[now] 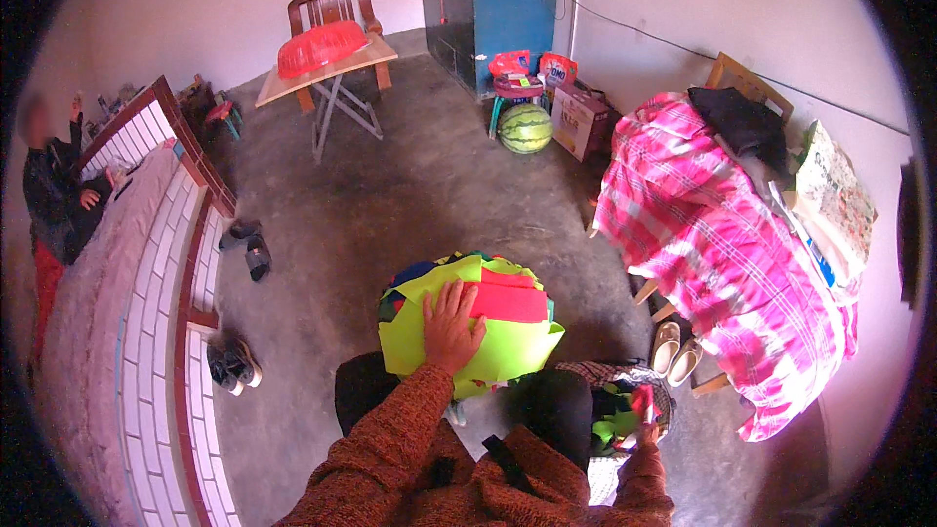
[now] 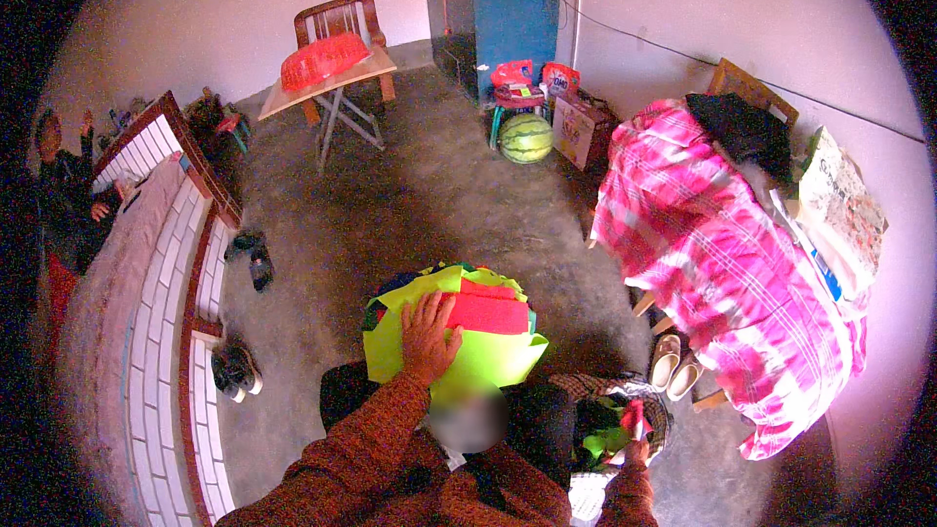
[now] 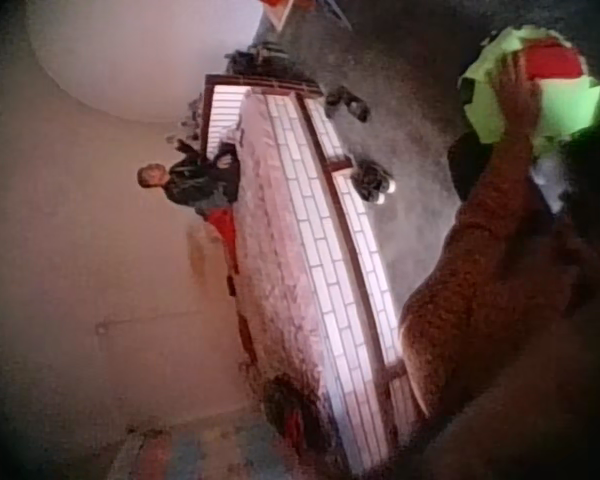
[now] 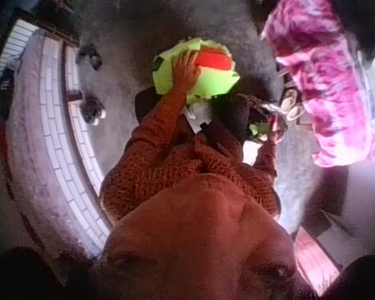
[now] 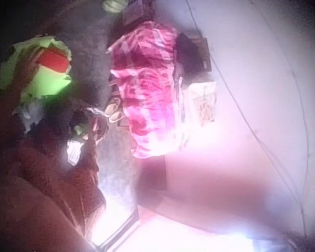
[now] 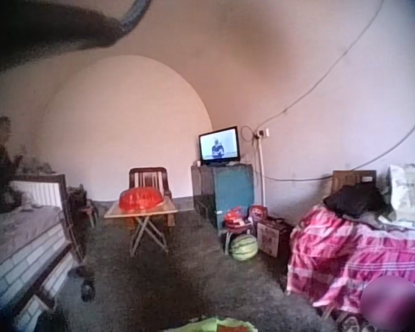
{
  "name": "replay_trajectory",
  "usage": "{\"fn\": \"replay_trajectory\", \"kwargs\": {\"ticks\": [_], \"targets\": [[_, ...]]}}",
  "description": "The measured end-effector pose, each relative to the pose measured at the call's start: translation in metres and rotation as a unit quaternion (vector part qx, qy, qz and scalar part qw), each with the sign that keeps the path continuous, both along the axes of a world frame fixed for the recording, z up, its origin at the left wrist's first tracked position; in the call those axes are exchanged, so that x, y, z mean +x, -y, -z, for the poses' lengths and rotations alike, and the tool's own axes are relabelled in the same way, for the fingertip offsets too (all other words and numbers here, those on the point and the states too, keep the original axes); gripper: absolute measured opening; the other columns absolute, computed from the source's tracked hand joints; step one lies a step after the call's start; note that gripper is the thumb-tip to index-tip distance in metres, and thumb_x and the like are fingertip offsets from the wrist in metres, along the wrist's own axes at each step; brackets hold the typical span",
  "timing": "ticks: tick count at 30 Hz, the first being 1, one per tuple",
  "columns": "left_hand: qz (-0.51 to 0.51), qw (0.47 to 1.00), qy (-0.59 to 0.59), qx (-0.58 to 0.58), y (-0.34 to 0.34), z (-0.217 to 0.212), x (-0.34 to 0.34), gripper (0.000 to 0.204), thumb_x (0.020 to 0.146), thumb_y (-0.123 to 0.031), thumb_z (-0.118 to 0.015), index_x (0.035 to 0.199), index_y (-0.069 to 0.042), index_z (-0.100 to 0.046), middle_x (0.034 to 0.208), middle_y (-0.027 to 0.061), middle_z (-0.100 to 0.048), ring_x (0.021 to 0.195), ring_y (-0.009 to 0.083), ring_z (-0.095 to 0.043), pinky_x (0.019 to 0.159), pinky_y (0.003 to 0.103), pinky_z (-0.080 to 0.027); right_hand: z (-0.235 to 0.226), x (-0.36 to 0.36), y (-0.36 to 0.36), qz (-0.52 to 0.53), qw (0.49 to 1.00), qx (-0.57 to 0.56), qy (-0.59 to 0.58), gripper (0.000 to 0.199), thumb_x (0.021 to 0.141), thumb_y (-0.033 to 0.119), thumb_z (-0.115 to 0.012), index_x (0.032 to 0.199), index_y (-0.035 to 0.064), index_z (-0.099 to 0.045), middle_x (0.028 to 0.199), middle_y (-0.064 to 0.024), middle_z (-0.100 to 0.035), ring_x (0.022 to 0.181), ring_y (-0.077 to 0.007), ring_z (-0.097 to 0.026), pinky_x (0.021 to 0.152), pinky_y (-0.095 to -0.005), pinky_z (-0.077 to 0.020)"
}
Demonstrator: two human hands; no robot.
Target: The person sits on the floor and repeatedly folds small, colorful pieces of fabric by hand. They pick up individual pieces from a pile, fold them, and place them into a woven basket. The task involves handling multiple colors including green, red, blue, and yellow.
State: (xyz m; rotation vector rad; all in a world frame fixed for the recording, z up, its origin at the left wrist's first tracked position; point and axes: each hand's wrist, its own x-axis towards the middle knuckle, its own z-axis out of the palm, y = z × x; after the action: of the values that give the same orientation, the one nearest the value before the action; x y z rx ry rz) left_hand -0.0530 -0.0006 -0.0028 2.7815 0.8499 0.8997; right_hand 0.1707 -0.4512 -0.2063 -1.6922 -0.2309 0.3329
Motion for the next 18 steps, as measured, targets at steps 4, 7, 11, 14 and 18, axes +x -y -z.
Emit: {"fn": "replay_trajectory", "kwargs": {"ticks": [4, 7, 11, 14, 18], "targets": [[-0.003, 1.000, 0.006, 0.005, -0.002, 0.000, -0.001, 0.054, 0.080, -0.034, -0.054, 0.126, -0.008, -0.046, 0.132, 0.0138, -0.043, 0.125, 0.0304, -0.036, 0.104, 0.055, -0.018, -0.016, -0.007, -0.008, 0.050, 0.946, -0.131, 0.292, 0.037, 0.094, 0.020, -0.041, 0.130, 0.0107, -0.046, 0.115, -0.0121, -0.058, 0.103, -0.0211, -0.057, 0.093, -0.0353, -0.0424], [0.016, 1.000, 0.009, -0.018, 0.001, 0.002, 0.002, 0.058, 0.078, -0.032, -0.057, 0.129, -0.008, -0.042, 0.133, 0.0153, -0.040, 0.126, 0.0333, -0.033, 0.105, 0.056, -0.016, -0.002, 0.010, 0.032, 0.068, 0.940, -0.257, 0.211, 0.043, 0.080, 0.035, -0.063, 0.117, 0.0122, -0.058, 0.101, -0.0129, -0.063, 0.092, -0.0245, -0.061, 0.080, -0.0372, -0.0488], [0.008, 1.000, 0.005, -0.012, 0.000, 0.003, 0.000, 0.058, 0.078, -0.032, -0.058, 0.128, -0.007, -0.043, 0.133, 0.0154, -0.040, 0.126, 0.0328, -0.034, 0.104, 0.056, -0.017, -0.010, -0.002, 0.027, 0.063, 0.939, -0.316, 0.119, 0.042, 0.080, 0.037, -0.064, 0.113, 0.0118, -0.060, 0.097, -0.0128, -0.064, 0.089, -0.0250, -0.062, 0.078, -0.0376, -0.0492], [0.011, 1.000, 0.009, -0.013, 0.000, 0.002, 0.001, 0.057, 0.078, -0.032, -0.058, 0.128, -0.007, -0.043, 0.133, 0.0154, -0.040, 0.126, 0.0328, -0.034, 0.104, 0.056, -0.017, -0.018, -0.005, 0.026, 0.068, 0.924, -0.366, 0.091, 0.042, 0.079, 0.038, -0.064, 0.111, 0.0115, -0.061, 0.094, -0.0128, -0.064, 0.087, -0.0253, -0.062, 0.077, -0.0379, -0.0495], [0.011, 1.000, 0.008, -0.018, 0.000, 0.002, 0.000, 0.057, 0.078, -0.032, -0.058, 0.127, -0.007, -0.044, 0.133, 0.0155, -0.040, 0.126, 0.0331, -0.034, 0.105, 0.056, -0.017, -0.028, -0.010, 0.024, 0.073, 0.903, -0.417, 0.067, 0.041, 0.078, 0.040, -0.065, 0.108, 0.0111, -0.063, 0.091, -0.0128, -0.065, 0.084, -0.0258, -0.063, 0.076, -0.0382, -0.0499]]}}
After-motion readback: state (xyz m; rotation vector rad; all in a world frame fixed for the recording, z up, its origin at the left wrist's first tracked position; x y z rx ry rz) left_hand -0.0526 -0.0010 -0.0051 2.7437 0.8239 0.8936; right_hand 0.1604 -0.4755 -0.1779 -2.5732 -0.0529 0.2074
